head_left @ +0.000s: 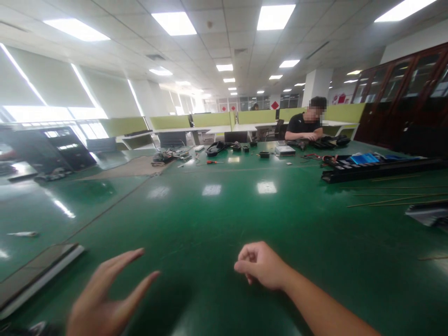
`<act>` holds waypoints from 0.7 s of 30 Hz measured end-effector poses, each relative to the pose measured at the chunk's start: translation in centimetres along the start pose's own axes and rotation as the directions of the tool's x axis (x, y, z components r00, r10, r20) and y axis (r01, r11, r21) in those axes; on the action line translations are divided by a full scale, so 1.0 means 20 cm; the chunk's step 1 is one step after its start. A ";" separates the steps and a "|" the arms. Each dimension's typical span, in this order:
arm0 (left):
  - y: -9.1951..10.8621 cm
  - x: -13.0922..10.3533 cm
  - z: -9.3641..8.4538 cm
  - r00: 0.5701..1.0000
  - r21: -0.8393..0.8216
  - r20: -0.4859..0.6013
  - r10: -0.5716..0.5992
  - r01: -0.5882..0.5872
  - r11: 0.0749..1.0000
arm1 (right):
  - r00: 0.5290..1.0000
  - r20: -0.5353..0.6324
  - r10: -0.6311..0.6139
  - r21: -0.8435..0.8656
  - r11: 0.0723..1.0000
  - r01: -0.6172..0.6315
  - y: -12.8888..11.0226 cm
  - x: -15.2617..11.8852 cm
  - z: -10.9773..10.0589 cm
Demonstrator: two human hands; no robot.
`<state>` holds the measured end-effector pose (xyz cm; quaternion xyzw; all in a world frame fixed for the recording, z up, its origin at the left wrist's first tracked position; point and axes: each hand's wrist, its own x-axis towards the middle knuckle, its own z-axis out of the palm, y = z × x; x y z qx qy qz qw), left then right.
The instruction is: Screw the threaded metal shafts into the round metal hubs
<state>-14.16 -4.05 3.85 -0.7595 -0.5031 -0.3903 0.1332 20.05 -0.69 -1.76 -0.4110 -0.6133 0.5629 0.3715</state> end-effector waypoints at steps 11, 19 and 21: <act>0.60 0.18 0.42 0.878 -0.718 0.177 0.445 -0.194 0.669 | 0.984 0.177 0.001 0.242 0.969 -0.044 -0.05 -0.02 -0.01; 0.42 0.11 0.27 0.969 -0.462 0.232 -0.082 0.184 0.867 | 0.988 0.149 -0.039 0.357 0.934 -0.017 -0.01 -0.01 0.02; 0.28 0.08 0.16 0.942 -0.278 0.161 -0.295 0.330 0.902 | 0.991 0.121 -0.058 0.362 0.932 0.010 -0.02 0.00 0.01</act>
